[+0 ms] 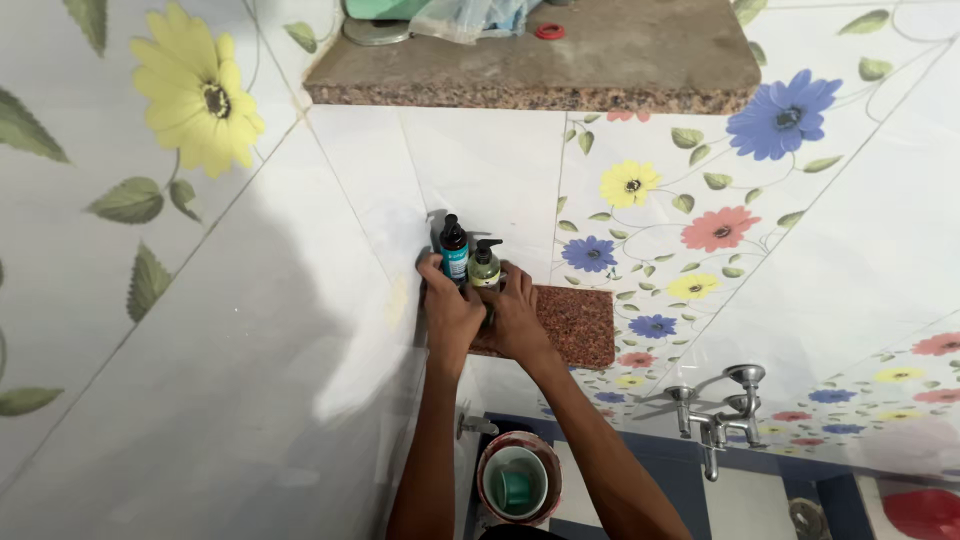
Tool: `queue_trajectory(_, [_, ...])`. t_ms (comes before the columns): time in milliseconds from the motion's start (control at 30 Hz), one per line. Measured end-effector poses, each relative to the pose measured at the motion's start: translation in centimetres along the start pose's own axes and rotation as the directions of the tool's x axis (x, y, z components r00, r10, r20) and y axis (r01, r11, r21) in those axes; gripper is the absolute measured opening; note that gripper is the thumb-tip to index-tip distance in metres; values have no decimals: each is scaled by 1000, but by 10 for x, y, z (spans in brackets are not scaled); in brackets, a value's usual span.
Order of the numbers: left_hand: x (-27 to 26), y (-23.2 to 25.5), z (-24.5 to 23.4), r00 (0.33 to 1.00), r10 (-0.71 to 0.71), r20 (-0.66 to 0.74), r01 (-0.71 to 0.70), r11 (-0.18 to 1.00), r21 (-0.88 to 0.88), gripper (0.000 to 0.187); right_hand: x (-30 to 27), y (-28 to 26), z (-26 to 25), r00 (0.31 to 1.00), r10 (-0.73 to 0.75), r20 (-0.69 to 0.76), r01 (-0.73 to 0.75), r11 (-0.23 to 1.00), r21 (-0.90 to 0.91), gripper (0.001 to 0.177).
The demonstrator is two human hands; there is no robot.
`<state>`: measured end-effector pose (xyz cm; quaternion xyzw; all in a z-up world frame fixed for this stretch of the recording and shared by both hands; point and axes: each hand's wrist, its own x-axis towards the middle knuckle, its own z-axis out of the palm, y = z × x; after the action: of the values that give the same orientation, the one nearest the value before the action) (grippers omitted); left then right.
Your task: The person removes various toiletries from a wall-mounted shelf, places them on the floor, and then sits to inspect and handle them. Items include bottles, tubes, soap, and a sponge.
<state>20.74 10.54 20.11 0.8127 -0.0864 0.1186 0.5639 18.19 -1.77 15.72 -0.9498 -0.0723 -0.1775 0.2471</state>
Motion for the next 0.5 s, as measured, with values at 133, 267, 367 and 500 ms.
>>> queue_trajectory(133, [2, 0, 2, 988, 147, -56, -145, 989, 32, 55, -1, -4, 4, 1000, 25, 13, -25, 999, -28, 92])
queue_trajectory(267, [9, -6, 4, 988, 154, -20, -150, 981, 123, 41, -1, -2, 3, 998, -36, -55, 31, 995, -93, 80])
queue_trajectory(367, [11, -14, 4, 995, 95, 23, -96, 989, 114, 36, -1, -5, 1, 998, 43, -37, -44, 999, -14, 86])
queue_trajectory(500, [14, -24, 7, 995, 98, 36, -99, 995, 22, 35, 1, -14, -3, 996, 87, -31, -86, 996, 11, 100])
